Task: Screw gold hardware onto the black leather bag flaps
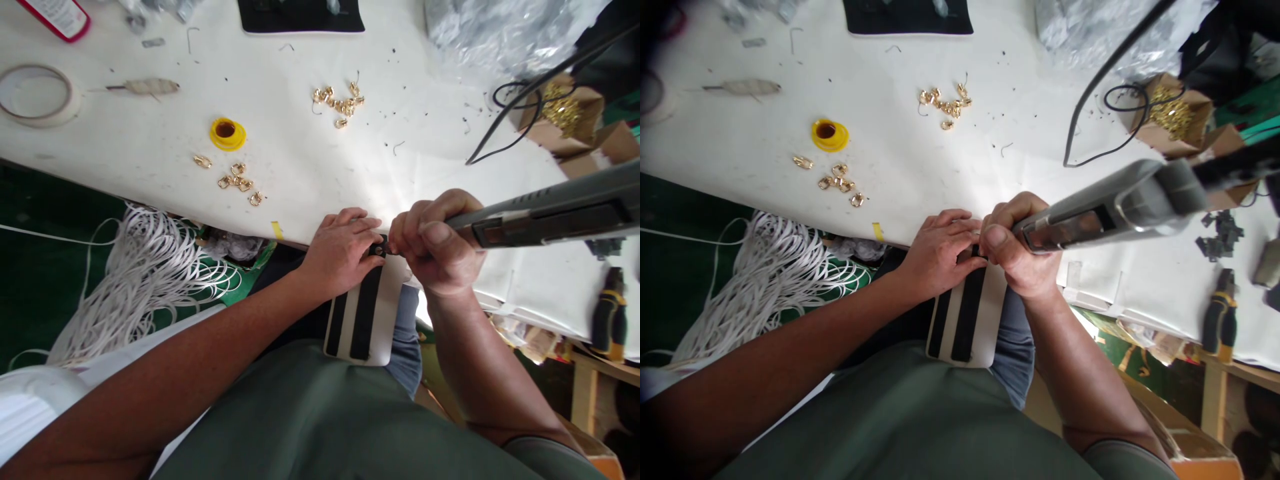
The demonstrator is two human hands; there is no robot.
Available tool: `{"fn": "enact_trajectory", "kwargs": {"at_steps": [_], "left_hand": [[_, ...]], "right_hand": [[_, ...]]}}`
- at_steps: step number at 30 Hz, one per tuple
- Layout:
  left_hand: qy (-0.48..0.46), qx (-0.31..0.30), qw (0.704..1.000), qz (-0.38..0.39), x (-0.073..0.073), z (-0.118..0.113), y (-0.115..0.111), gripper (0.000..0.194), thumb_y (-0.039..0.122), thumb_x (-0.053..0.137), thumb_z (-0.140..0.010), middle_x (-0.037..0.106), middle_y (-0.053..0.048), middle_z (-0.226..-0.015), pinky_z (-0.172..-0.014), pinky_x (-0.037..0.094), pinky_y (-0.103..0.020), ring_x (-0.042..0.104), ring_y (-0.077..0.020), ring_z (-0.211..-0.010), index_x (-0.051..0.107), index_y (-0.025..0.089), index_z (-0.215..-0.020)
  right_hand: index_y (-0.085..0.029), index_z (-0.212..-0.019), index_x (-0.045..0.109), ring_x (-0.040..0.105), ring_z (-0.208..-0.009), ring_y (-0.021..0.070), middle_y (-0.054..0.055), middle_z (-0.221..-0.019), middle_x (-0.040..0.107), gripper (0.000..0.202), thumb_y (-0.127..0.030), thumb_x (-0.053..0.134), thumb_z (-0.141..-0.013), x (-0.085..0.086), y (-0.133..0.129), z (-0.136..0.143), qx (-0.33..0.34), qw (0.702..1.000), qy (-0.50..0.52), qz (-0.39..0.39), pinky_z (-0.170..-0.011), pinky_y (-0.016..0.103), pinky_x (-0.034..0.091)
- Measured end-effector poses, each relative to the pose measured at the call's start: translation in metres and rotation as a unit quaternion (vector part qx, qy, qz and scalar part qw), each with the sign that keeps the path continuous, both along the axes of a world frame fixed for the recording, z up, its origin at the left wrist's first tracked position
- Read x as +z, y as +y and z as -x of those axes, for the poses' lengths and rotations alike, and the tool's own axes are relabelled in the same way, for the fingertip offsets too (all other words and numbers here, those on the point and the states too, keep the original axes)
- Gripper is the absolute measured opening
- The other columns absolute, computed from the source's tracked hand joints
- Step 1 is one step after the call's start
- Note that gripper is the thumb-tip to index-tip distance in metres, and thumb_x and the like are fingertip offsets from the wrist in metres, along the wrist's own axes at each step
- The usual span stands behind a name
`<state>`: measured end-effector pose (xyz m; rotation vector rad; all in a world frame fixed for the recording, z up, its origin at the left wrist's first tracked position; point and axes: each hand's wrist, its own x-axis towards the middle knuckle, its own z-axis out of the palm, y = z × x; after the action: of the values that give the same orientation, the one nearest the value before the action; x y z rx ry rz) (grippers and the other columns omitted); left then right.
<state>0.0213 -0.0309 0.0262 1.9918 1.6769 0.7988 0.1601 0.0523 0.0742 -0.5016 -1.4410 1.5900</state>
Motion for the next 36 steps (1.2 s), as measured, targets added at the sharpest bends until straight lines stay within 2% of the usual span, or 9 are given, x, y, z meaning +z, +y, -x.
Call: {"fn": "enact_trajectory", "kwargs": {"at_steps": [7,14,22,27,36], "left_hand": [[0.007,0.003,1.0,-0.006,0.001,-0.001,0.0,0.023,0.034,0.079,-0.09,0.074,-0.007,-0.138,-0.106,0.046,-0.049,0.057,-0.0314,-0.136,0.077,0.022,-0.11],[0.008,0.005,1.0,-0.016,-0.002,-0.001,0.0,0.023,0.034,0.08,-0.089,0.074,-0.006,-0.138,-0.104,0.047,-0.049,0.057,-0.0313,-0.135,0.077,0.022,-0.109],[0.012,-0.002,1.0,0.0,-0.002,0.0,0.0,0.026,0.037,0.077,-0.091,0.072,-0.007,-0.139,-0.106,0.045,-0.05,0.055,-0.0323,-0.137,0.077,0.023,-0.113],[0.015,-0.011,1.0,0.002,-0.002,0.001,0.0,0.028,0.039,0.077,-0.092,0.072,-0.008,-0.14,-0.107,0.044,-0.05,0.054,-0.0323,-0.137,0.076,0.023,-0.115],[0.026,-0.004,1.0,-0.005,-0.005,0.0,0.001,0.03,0.039,0.079,-0.091,0.073,-0.007,-0.139,-0.106,0.045,-0.05,0.055,-0.0324,-0.136,0.075,0.023,-0.115]], "right_hand": [[-0.025,-0.074,0.054,0.04,-0.039,0.009,-0.009,-0.055,0.046,0.037,-0.042,0.086,-0.081,-0.003,-0.004,-0.004,-0.062,0.997,0.041,0.004,-0.039,0.028,0.041],[-0.026,-0.07,0.047,0.034,-0.036,0.0082,-0.011,-0.051,0.038,0.038,-0.036,0.08,-0.086,-0.001,-0.007,0.001,-0.087,0.996,0.009,-0.017,-0.038,0.027,0.041],[-0.025,-0.071,0.049,0.035,-0.037,0.0075,-0.011,-0.049,0.038,0.037,-0.034,0.083,-0.084,-0.001,0.005,0.0,0.001,1.0,0.014,-0.002,-0.037,0.025,0.041],[-0.026,-0.071,0.048,0.033,-0.038,0.0077,-0.012,-0.05,0.036,0.04,-0.04,0.084,-0.083,-0.007,0.018,0.0,0.035,0.999,0.012,0.032,-0.037,0.026,0.041],[-0.026,-0.071,0.054,0.032,-0.039,0.0094,-0.01,-0.052,0.037,0.033,-0.034,0.084,-0.08,-0.008,0.025,-0.002,0.049,0.994,0.03,0.093,-0.038,0.028,0.037]]}}
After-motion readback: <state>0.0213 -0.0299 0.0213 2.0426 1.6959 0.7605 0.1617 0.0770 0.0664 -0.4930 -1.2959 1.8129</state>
